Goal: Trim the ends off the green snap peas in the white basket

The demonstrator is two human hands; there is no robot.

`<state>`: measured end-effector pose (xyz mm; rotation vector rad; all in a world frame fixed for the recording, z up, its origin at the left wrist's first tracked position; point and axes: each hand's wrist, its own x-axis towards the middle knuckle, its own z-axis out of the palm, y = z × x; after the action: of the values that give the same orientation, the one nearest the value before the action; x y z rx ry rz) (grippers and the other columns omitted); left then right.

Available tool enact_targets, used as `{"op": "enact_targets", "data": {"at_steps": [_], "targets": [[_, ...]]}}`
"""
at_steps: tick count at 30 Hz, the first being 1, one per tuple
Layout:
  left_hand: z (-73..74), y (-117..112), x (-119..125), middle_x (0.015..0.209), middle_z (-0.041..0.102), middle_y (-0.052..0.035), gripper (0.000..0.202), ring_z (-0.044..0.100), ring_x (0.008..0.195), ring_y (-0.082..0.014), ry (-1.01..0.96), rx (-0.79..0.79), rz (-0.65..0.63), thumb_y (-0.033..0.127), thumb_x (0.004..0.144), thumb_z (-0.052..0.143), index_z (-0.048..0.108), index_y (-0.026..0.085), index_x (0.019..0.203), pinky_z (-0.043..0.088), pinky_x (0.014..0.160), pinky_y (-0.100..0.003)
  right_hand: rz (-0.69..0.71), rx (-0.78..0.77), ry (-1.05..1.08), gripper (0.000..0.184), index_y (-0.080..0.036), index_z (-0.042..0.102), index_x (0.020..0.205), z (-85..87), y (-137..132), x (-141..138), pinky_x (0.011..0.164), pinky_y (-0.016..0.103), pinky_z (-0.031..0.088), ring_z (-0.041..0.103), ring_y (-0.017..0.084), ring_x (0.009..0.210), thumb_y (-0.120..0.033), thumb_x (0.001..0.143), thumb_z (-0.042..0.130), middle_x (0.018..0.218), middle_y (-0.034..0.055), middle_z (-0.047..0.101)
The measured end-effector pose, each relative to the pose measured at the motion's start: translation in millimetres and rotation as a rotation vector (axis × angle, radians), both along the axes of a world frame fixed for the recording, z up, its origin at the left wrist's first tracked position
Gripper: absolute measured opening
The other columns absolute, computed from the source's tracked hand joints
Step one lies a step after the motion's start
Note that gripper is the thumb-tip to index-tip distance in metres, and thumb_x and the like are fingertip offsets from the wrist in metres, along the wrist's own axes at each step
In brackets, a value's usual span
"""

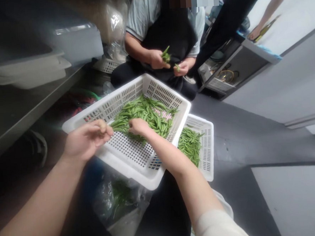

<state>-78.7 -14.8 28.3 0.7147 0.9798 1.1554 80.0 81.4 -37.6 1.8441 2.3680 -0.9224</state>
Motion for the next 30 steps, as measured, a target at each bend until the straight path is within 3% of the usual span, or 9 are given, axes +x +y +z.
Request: {"op": "enact_targets", "data": {"at_steps": [3, 5, 8, 11, 18, 24, 28, 30], "targets": [[-3.0, 1, 2, 0.049, 0.053, -0.0001, 0.009, 0.035, 0.036, -0.0050, 0.043, -0.028, -0.036, 0.021, 0.052, 0.049, 0.053, 0.015, 0.057, 0.014, 0.034, -0.016, -0.001, -0.040, 0.325, 0.023, -0.017, 0.049, 0.063, 19.6, -8, 21, 0.057, 0.020, 0.035, 0.046, 0.009, 0.059, -0.031, 0.073, 0.065, 0.057, -0.0046, 0.047], [-6.0, 0, 5, 0.048, 0.049, 0.0016, 0.012, 0.030, 0.035, -0.0045, 0.130, -0.011, -0.061, 0.025, 0.056, 0.049, 0.054, 0.015, 0.058, 0.012, 0.034, -0.018, -0.091, -0.177, 0.628, 0.030, -0.017, 0.045, 0.064, 30.6, -18, 32, 0.045, 0.018, 0.025, 0.032, 0.005, 0.045, -0.037, 0.074, 0.065, 0.050, -0.0081, 0.038], [-9.2, -2, 14, 0.047, 0.045, 0.0027, 0.017, 0.031, 0.039, -0.0064, 0.334, 0.092, -0.150, 0.032, 0.061, 0.049, 0.052, 0.016, 0.055, 0.019, 0.038, -0.020, -0.234, -0.416, 0.955, 0.041, -0.019, 0.040, 0.065, 40.0, -35, 38, 0.037, 0.017, 0.012, 0.020, 0.003, 0.037, -0.045, 0.066, 0.071, 0.045, -0.0118, 0.031], [-9.8, -5, 23, 0.049, 0.044, 0.0030, 0.019, 0.037, 0.049, -0.0097, 0.587, 0.252, -0.239, 0.032, 0.063, 0.051, 0.048, 0.018, 0.052, 0.029, 0.047, -0.022, -0.314, -0.556, 1.145, 0.049, -0.020, 0.035, 0.063, 42.6, -46, 38, 0.035, 0.016, 0.008, 0.017, 0.001, 0.034, -0.044, 0.060, 0.077, 0.042, -0.0135, 0.027], [-12.0, -7, 31, 0.051, 0.042, 0.0040, 0.023, 0.040, 0.053, -0.0128, 0.822, 0.418, -0.255, 0.036, 0.070, 0.044, 0.043, 0.021, 0.053, 0.032, 0.054, -0.025, -0.398, -0.663, 1.235, 0.046, -0.019, 0.033, 0.062, 38.0, -48, 36, 0.034, 0.014, 0.006, 0.017, 0.000, 0.032, -0.035, 0.066, 0.076, 0.040, -0.0137, 0.029], [-16.1, -10, 36, 0.048, 0.036, 0.0036, 0.019, 0.038, 0.051, -0.0122, 0.976, 0.582, -0.239, 0.026, 0.065, 0.041, 0.035, 0.021, 0.048, 0.028, 0.054, -0.026, -0.321, -0.561, 1.185, 0.043, -0.018, 0.040, 0.065, 37.4, -58, 27, 0.032, 0.014, 0.012, 0.021, 0.001, 0.031, -0.042, 0.064, 0.076, 0.039, -0.0137, 0.032], [-10.5, -9, 32, 0.048, 0.040, 0.0029, 0.017, 0.039, 0.052, -0.0123, 0.846, 0.531, -0.275, 0.027, 0.062, 0.044, 0.041, 0.021, 0.047, 0.030, 0.054, -0.026, -0.159, -0.493, 1.107, 0.037, -0.016, 0.050, 0.069, 45.8, -61, 31, 0.032, 0.014, 0.017, 0.029, 0.001, 0.034, -0.041, 0.063, 0.077, 0.043, -0.0105, 0.043], [-6.4, -6, 24, 0.048, 0.042, 0.0028, 0.016, 0.038, 0.050, -0.0114, 0.666, 0.383, -0.149, 0.030, 0.061, 0.046, 0.046, 0.020, 0.048, 0.028, 0.049, -0.025, -0.103, -0.542, 1.081, 0.035, -0.015, 0.052, 0.072, 51.8, -59, 38, 0.032, 0.015, 0.017, 0.029, 0.001, 0.034, -0.040, 0.066, 0.075, 0.047, -0.0083, 0.050]]}}
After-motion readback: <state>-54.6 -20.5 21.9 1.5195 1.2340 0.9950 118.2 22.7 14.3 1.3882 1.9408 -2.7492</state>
